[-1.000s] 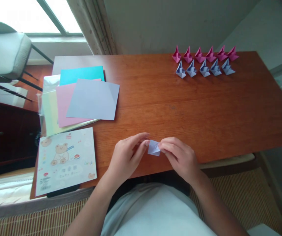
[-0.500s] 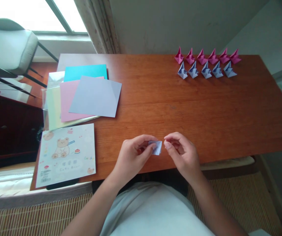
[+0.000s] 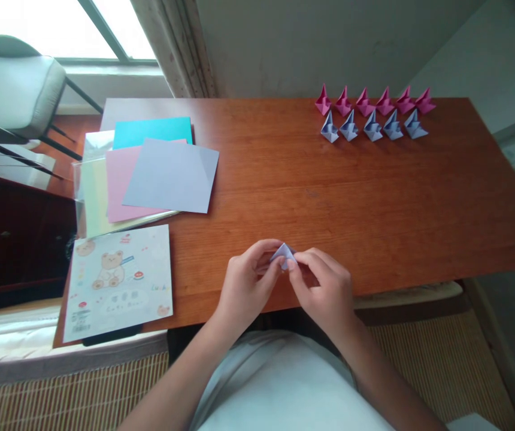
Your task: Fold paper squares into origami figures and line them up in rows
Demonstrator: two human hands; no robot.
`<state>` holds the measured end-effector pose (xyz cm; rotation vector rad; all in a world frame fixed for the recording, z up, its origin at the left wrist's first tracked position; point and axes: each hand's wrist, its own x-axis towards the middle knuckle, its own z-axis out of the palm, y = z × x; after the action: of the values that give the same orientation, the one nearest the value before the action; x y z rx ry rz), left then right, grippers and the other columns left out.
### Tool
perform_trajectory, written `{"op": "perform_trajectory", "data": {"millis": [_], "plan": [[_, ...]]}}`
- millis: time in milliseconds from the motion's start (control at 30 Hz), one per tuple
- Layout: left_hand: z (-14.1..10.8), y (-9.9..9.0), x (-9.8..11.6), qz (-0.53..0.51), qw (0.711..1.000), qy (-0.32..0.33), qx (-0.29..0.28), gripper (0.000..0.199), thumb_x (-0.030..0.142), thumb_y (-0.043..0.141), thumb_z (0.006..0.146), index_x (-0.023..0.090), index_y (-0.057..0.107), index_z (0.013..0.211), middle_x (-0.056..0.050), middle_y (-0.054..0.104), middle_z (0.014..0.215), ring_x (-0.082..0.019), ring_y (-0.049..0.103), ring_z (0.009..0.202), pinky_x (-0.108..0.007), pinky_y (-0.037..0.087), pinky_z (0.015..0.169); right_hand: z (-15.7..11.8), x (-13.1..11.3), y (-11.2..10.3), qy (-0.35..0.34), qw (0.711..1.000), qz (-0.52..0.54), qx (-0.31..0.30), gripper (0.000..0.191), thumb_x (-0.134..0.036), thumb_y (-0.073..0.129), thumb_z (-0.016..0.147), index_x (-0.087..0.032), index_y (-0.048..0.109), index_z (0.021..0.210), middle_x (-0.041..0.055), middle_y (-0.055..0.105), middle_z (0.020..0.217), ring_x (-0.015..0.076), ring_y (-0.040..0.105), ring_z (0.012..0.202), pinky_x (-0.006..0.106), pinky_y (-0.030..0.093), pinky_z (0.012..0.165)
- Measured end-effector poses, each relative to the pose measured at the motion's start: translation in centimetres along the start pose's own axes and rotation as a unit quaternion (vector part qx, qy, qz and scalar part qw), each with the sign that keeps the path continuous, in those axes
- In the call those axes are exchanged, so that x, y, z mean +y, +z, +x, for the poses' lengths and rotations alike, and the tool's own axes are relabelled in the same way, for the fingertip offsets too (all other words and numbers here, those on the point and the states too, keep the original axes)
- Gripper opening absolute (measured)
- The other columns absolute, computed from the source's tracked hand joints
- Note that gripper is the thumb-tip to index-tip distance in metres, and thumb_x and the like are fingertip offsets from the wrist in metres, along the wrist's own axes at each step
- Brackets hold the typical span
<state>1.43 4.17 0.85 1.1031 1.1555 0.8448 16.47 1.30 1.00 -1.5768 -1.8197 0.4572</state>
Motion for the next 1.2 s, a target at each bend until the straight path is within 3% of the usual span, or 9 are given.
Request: {"op": "perform_trajectory", "data": {"millis": [167, 400, 633, 767, 867, 967, 1200], "plan": [[0.2, 0.0, 0.3, 0.003, 1.000, 0.009, -0.003, 0.013, 0.029, 0.068, 0.089, 0.017, 0.072, 0.091, -0.006, 0.078, 0.089, -0.020, 0.075, 0.083, -0.027, 0.061, 0.075, 0.2, -0.1, 0.0, -0.034, 0.999, -0.018, 0.030, 0.010, -0.017, 0.057, 0.096, -0.021, 0.063, 0.090, 0.0041, 0.069, 0.079, 0.0178, 0.061, 0.073, 0.032, 0.049, 0.072], [0.2, 0.2, 0.0, -0.036, 0.999, 0.012, 0.012, 0.016, 0.030, 0.070, 0.088, 0.017, 0.073, 0.096, -0.008, 0.079, 0.096, -0.022, 0.076, 0.088, -0.030, 0.062, 0.081, 0.4, -0.7, 0.1, -0.028, 0.997, -0.017, 0.072, 0.010, -0.015, 0.060, 0.095, -0.023, 0.066, 0.093, 0.0047, 0.074, 0.085, 0.0190, 0.065, 0.076, 0.034, 0.053, 0.074], [0.1, 0.8, 0.0, 0.000, 0.998, 0.039, 0.048, 0.011, 0.024, 0.067, 0.089, 0.017, 0.074, 0.094, -0.008, 0.080, 0.098, -0.020, 0.077, 0.086, -0.029, 0.062, 0.082, 0.0, -1.0, 0.3, -0.072, 0.994, -0.053, 0.069, 0.012, -0.011, 0.062, 0.093, -0.021, 0.067, 0.096, 0.0064, 0.074, 0.084, 0.0197, 0.064, 0.075, 0.034, 0.053, 0.074], [0.2, 0.7, 0.0, -0.002, 0.999, 0.035, 0.041, 0.012, 0.024, 0.067, 0.088, 0.018, 0.075, 0.095, -0.007, 0.080, 0.097, -0.020, 0.076, 0.085, -0.028, 0.062, 0.081, -0.1, -1.1, 0.0, -0.073, 0.995, -0.048, 0.040, 0.013, -0.014, 0.058, 0.095, -0.021, 0.067, 0.101, 0.0081, 0.074, 0.088, 0.0214, 0.064, 0.080, 0.037, 0.053, 0.078], [0.5, 0.1, 0.1, -0.037, 0.999, 0.016, 0.011, 0.015, 0.028, 0.069, 0.088, 0.017, 0.075, 0.096, -0.007, 0.079, 0.095, -0.020, 0.076, 0.085, -0.028, 0.061, 0.078, 0.3, -0.8, -1.0, -0.057, 0.998, 0.014, 0.010, 0.015, -0.016, 0.057, 0.096, -0.022, 0.068, 0.104, 0.0076, 0.074, 0.093, 0.0221, 0.066, 0.087, 0.039, 0.053, 0.081], [0.7, -0.7, 0.6, -0.078, 0.996, -0.027, -0.033, 0.020, 0.033, 0.074, 0.085, 0.015, 0.074, 0.093, -0.007, 0.079, 0.087, -0.017, 0.073, 0.074, -0.024, 0.059, 0.068, 1.2, -0.3, -2.1, 0.025, 0.994, 0.110, -0.014, 0.011, -0.024, 0.060, 0.096, -0.024, 0.070, 0.095, 0.0034, 0.071, 0.087, 0.0192, 0.064, 0.080, 0.035, 0.053, 0.073], [0.6, -1.8, 1.8, -0.123, 0.983, -0.079, -0.112, 0.023, 0.037, 0.075, 0.086, 0.015, 0.077, 0.092, -0.007, 0.077, 0.082, -0.015, 0.070, 0.071, -0.021, 0.056, 0.064, 2.6, 1.3, -1.7, 0.174, 0.903, 0.378, -0.110, 0.016, -0.036, 0.064, 0.094, -0.023, 0.071, 0.099, 0.0013, 0.071, 0.088, 0.0158, 0.066, 0.077, 0.027, 0.054, 0.067]]}}
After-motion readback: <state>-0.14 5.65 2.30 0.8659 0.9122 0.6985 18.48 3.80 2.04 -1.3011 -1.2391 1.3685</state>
